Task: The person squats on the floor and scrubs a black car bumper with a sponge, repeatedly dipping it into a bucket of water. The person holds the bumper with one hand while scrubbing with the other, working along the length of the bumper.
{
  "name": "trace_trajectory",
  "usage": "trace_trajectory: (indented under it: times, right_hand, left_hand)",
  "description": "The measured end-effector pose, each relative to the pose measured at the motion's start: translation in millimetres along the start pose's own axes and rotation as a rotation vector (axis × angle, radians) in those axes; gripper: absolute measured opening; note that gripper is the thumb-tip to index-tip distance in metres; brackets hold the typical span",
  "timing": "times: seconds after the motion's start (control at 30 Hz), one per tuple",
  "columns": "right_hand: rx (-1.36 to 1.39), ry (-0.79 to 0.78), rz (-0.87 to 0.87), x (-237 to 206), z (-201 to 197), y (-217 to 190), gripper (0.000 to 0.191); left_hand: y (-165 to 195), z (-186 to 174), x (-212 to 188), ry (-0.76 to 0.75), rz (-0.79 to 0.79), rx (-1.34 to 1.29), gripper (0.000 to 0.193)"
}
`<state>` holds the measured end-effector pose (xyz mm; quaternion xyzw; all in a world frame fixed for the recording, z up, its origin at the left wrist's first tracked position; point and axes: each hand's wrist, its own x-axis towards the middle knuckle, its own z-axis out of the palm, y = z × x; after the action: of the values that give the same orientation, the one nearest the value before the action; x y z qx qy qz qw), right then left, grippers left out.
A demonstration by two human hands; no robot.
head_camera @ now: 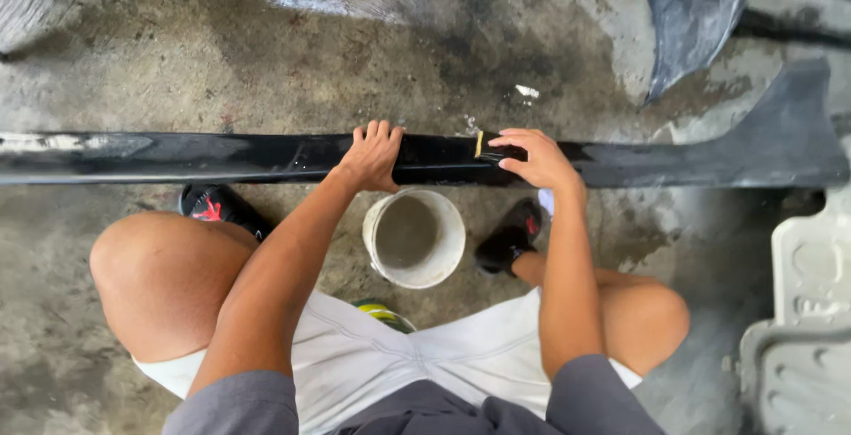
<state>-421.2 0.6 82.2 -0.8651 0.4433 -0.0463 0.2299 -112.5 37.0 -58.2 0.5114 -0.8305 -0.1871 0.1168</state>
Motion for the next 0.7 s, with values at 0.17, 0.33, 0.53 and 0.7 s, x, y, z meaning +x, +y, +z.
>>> trace_trajectory:
  times: [0.17, 0.33, 0.53, 0.7]
  right_hand:
    - [0.065, 0.036, -0.142, 64, 98, -28, 0.042]
    - [0.044, -0.048, -0.145, 24, 52, 37, 0.038]
    - [0.071, -0.130, 0.366, -51, -59, 92, 0.047]
    - [0.142, 0.034, -0.116, 48, 77, -13, 0.040]
  left_hand:
    - [-5, 7, -3, 0.018, -0.016, -0.055, 0.113]
    - [-4, 7, -11, 0.017, -0.008, -0.083, 0.124]
    - [-2, -1, -16, -0.031, 0.001, -0.127, 0.150]
    - [-4, -9, -15, 0.032, 0.045, -0.184, 0.148]
